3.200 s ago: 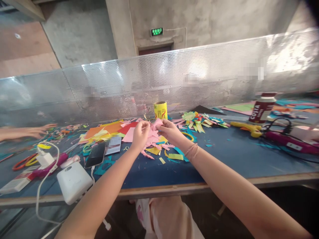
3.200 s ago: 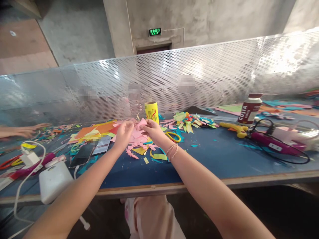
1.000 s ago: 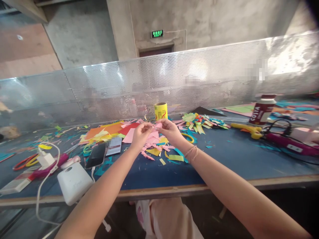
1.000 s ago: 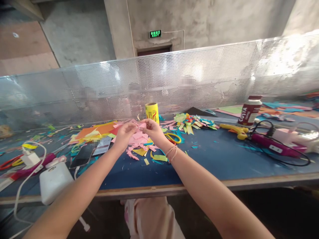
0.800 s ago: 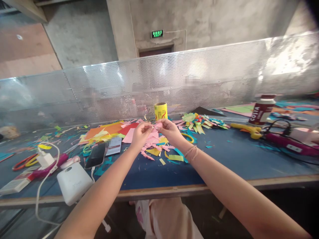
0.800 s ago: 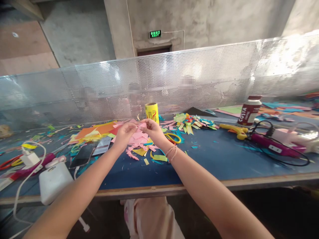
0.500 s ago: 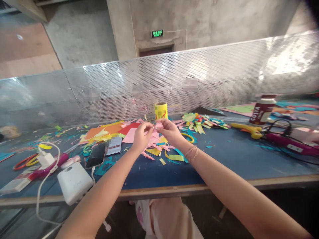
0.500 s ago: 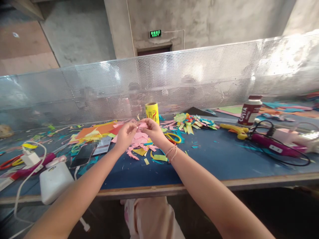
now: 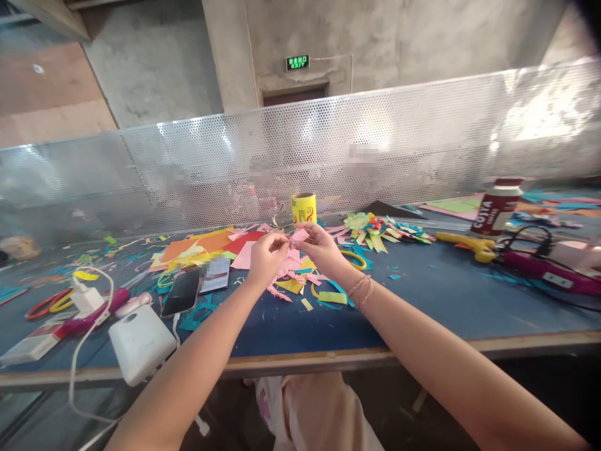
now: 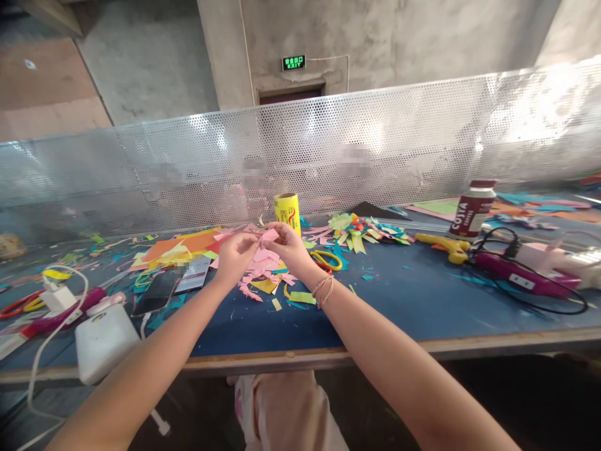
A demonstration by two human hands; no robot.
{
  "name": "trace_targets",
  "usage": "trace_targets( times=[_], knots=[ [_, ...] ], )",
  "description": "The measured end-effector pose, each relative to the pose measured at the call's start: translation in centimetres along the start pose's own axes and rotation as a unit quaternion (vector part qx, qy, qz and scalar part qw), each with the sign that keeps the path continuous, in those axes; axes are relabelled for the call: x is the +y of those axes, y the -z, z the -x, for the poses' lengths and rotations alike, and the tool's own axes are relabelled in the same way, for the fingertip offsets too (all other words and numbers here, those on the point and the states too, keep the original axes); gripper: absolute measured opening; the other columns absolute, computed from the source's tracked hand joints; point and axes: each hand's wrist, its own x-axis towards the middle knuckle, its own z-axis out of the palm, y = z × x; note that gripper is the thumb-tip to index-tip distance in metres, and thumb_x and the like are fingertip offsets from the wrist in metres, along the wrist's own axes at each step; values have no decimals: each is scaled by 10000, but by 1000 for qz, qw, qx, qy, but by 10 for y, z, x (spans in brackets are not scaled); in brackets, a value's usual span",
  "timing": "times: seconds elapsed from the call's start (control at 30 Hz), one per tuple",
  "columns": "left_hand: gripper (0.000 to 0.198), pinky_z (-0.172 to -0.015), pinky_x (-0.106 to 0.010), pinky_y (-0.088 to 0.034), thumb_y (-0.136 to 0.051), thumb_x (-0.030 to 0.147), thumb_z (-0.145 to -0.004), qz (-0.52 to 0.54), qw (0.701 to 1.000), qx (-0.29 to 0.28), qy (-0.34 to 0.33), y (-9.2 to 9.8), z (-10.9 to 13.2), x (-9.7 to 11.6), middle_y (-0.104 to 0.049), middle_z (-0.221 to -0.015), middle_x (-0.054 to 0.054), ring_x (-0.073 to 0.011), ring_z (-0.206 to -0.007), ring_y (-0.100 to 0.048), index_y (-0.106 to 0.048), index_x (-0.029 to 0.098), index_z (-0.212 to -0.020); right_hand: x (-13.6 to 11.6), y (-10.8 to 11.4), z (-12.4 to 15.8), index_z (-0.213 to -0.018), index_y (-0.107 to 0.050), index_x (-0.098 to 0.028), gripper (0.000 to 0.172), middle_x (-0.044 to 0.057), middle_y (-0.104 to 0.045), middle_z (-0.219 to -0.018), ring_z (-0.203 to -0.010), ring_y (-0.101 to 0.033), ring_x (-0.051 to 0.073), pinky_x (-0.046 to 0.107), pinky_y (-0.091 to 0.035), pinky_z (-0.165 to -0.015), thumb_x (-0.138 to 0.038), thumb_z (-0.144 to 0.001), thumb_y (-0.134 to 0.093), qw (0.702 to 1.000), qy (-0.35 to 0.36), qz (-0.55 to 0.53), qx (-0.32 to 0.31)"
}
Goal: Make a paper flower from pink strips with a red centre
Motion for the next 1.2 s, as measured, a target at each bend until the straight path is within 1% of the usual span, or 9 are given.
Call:
trace_targets(
  times=[0.17,0.27,0.37,0.43,0.5,0.6,0.77,1.0,1.2],
  knots=[
    [33,-673,-292,-479,-596,207,-704,-4,1000,6,6,0,0,1,-643,-714,-32,-158,-682,-604,-615,181,-701,-3,-2,1,-986,-513,-230,356,-14,-564,-826,-713,-536,108,289,-463,-703,-256,-664,-661,1000,-6,-1,-3],
    [39,-665,-290,-477,-595,211,-702,-12,999,9,29,-1,0,2,-647,-690,-31,-159,-668,-606,-617,178,-699,-4,-2,1,-976,-513,-226,355,-16,-566,-824,-710,-540,106,288,-460,-704,-247,-657,-667,1000,-4,6,4],
    [59,-662,-293,-478,-591,221,-708,-3,998,2,62,-2,1,3,-653,-683,-36,-164,-669,-612,-623,174,-698,-3,-2,1,-1000,-500,-228,382,-31,-553,-747,-682,-533,108,291,-458,-685,-255,-660,-671,1000,-1,15,14],
    [70,-662,-291,-476,-586,226,-713,8,998,1,69,-2,1,4,-656,-684,-37,-165,-673,-614,-626,173,-691,-1,-2,0,-1026,-487,-234,416,-45,-533,-692,-655,-525,109,293,-460,-664,-272,-659,-677,1000,-5,16,21],
    [75,-653,-284,-472,-584,228,-715,14,998,5,66,-2,1,4,-652,-672,-32,-162,-660,-610,-624,173,-681,1,-2,0,-1041,-479,-238,442,-53,-517,-670,-636,-519,107,298,-467,-656,-293,-655,-685,999,-15,8,28],
    [60,-622,-272,-464,-587,222,-708,15,998,21,63,-3,1,3,-642,-653,-21,-151,-625,-597,-614,177,-679,1,-3,0,-1023,-486,-238,441,-60,-494,-668,-629,-517,97,310,-486,-686,-316,-645,-699,999,-25,-22,31],
    [54,-600,-261,-452,-594,220,-703,5,998,31,59,-2,1,2,-623,-625,-12,-140,-596,-577,-597,181,-666,-2,-4,0,-976,-498,-237,417,-83,-446,-627,-613,-514,84,321,-506,-703,-298,-623,-712,997,-39,-49,40],
    [148,-609,-261,-438,-581,302,-741,-2,998,30,56,-2,1,4,-610,-626,-17,-137,-602,-564,-580,176,-663,-1,-3,1,-984,-498,-214,402,-72,-496,-619,-600,-511,85,298,-498,-668,-280,-639,-695,999,-35,-23,23],
    [156,-622,-265,-439,-567,328,-760,27,998,26,43,-3,1,1,-588,-637,-14,-136,-616,-560,-550,182,-707,-2,-4,1,-933,-501,-214,353,-49,-521,-698,-629,-515,86,278,-480,-652,-266,-636,-686,1000,-21,-4,8]
  ],
)
